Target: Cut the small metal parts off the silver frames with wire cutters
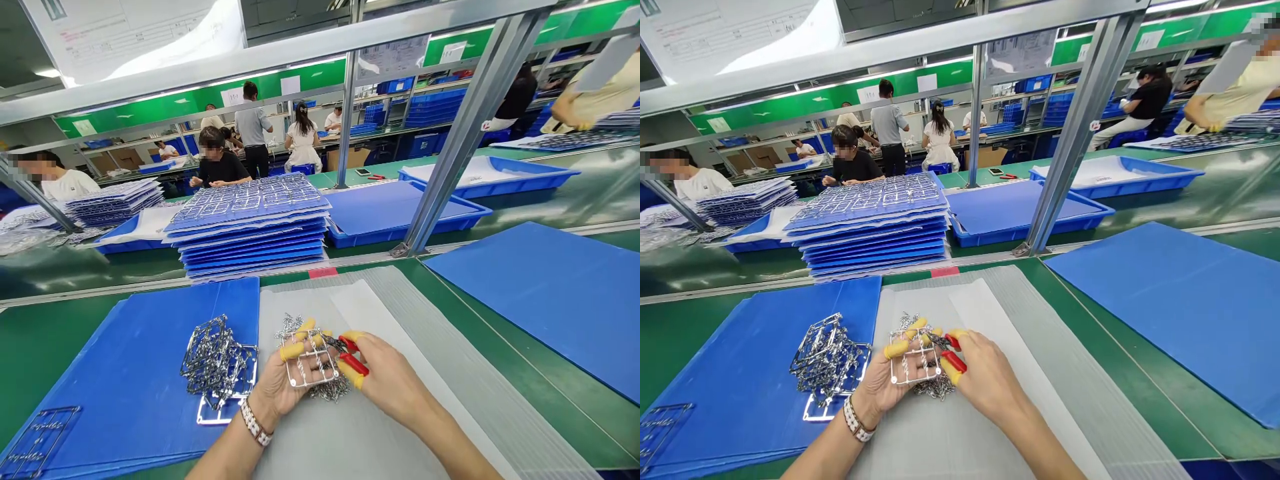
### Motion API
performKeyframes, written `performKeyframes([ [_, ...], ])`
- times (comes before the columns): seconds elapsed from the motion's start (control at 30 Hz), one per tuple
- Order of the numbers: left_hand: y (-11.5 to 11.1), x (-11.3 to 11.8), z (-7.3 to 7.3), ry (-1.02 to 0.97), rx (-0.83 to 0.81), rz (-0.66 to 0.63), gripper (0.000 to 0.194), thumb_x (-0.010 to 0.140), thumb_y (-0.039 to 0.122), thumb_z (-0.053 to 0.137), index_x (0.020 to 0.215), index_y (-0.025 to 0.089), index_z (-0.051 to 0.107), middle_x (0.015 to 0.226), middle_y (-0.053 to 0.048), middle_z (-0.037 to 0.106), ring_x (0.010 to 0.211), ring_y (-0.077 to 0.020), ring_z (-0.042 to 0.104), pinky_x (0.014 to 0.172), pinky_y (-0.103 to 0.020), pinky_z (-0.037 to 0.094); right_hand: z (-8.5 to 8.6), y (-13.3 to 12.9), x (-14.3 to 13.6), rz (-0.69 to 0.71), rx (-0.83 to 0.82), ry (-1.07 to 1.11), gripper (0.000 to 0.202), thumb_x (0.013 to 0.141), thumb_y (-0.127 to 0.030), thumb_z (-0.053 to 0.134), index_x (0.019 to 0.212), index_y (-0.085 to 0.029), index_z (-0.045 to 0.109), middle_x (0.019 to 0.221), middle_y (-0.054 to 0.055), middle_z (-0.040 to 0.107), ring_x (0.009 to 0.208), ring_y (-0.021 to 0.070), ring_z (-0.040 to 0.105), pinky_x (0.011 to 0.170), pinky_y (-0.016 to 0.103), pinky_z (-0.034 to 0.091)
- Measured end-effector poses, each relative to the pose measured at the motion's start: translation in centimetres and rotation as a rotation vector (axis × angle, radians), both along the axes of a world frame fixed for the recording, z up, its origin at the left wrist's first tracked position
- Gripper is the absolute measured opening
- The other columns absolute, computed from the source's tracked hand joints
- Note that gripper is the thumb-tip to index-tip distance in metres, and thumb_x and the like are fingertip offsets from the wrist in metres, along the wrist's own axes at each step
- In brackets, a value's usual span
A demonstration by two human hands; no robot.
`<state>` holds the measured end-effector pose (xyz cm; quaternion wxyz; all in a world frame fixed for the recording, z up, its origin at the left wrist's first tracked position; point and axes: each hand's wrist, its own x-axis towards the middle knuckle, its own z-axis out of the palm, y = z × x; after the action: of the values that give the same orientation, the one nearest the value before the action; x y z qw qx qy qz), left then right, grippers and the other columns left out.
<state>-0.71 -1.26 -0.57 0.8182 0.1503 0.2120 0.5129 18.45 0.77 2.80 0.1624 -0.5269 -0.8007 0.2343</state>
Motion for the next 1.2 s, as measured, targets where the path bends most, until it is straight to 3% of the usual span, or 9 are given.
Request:
performKeyframes([
  [0.1,0.0,0.1,-0.3,0.1,0.029,0.053,0.053,0.075,0.005,0.057,0.125,0.02,0.051,0.118,-0.011,0.061,0.102,-0.0258,0.06,0.091,-0.045,0.046,-0.2,-0.2,-0.8,-0.019,0.014,-0.119,0.029,0.08,-0.03,0.05,0.105,-0.018,0.057,0.099,0.008,0.065,0.093,0.0224,0.059,0.078,0.034,0.042],
  [0.2,-0.1,0.2,-0.3,0.203,0.036,0.083,0.05,0.073,0.004,0.06,0.121,0.019,0.055,0.129,-0.012,0.054,0.104,-0.0245,0.058,0.091,-0.042,0.047,0.0,-0.1,-1.7,-0.035,0.034,-0.238,0.026,0.08,-0.03,0.051,0.101,-0.017,0.059,0.096,0.009,0.065,0.09,0.0246,0.06,0.074,0.034,0.041],
  [0.33,-0.3,0.5,0.0,0.268,0.072,0.11,0.047,0.072,0.005,0.063,0.116,0.019,0.059,0.127,-0.011,0.055,0.105,-0.024,0.057,0.088,-0.037,0.049,-0.1,0.4,-2.4,-0.031,0.081,-0.313,0.024,0.082,-0.034,0.05,0.097,-0.018,0.06,0.092,0.009,0.066,0.086,0.0258,0.06,0.069,0.034,0.038],
  [0.47,-0.5,0.6,0.0,0.306,0.092,0.093,0.044,0.074,0.008,0.064,0.116,0.02,0.06,0.121,-0.009,0.059,0.094,-0.0178,0.061,0.079,-0.03,0.051,-0.3,0.6,-2.7,-0.033,0.102,-0.329,0.022,0.084,-0.036,0.047,0.091,-0.019,0.06,0.089,0.008,0.066,0.081,0.0236,0.061,0.064,0.031,0.036],
  [0.53,-0.5,0.6,-0.1,0.303,0.099,0.082,0.048,0.074,0.008,0.064,0.119,0.023,0.058,0.122,-0.008,0.058,0.092,-0.0169,0.061,0.079,-0.032,0.052,-0.2,0.6,-2.7,-0.03,0.091,-0.325,0.024,0.085,-0.039,0.046,0.088,-0.019,0.059,0.087,0.008,0.066,0.08,0.0227,0.061,0.062,0.03,0.035],
  [0.7,-0.6,0.6,0.0,0.273,0.1,0.062,0.054,0.076,0.013,0.063,0.127,0.025,0.051,0.136,-0.009,0.048,0.108,-0.0245,0.056,0.085,-0.043,0.051,0.5,0.6,-2.6,-0.036,0.057,-0.336,0.023,0.083,-0.039,0.048,0.088,-0.02,0.059,0.087,0.008,0.065,0.08,0.0221,0.061,0.061,0.029,0.034],
  [0.87,-0.6,0.7,0.0,0.3,0.134,0.052,0.056,0.075,0.014,0.065,0.128,0.026,0.051,0.138,-0.009,0.046,0.11,-0.0261,0.055,0.088,-0.043,0.05,0.7,0.7,-2.5,-0.028,0.052,-0.346,0.023,0.083,-0.039,0.048,0.087,-0.02,0.059,0.086,0.008,0.065,0.079,0.0219,0.061,0.061,0.029,0.034],
  [1.2,-0.7,0.6,-1.0,0.372,0.141,0.094,0.052,0.078,0.018,0.064,0.127,0.025,0.052,0.131,-0.011,0.052,0.115,-0.0269,0.051,0.091,-0.039,0.047,1.2,0.4,-3.1,-0.033,0.114,-0.455,0.016,0.075,-0.015,0.051,0.088,-0.018,0.061,0.083,0.009,0.065,0.081,0.0226,0.063,0.064,0.028,0.037],
])
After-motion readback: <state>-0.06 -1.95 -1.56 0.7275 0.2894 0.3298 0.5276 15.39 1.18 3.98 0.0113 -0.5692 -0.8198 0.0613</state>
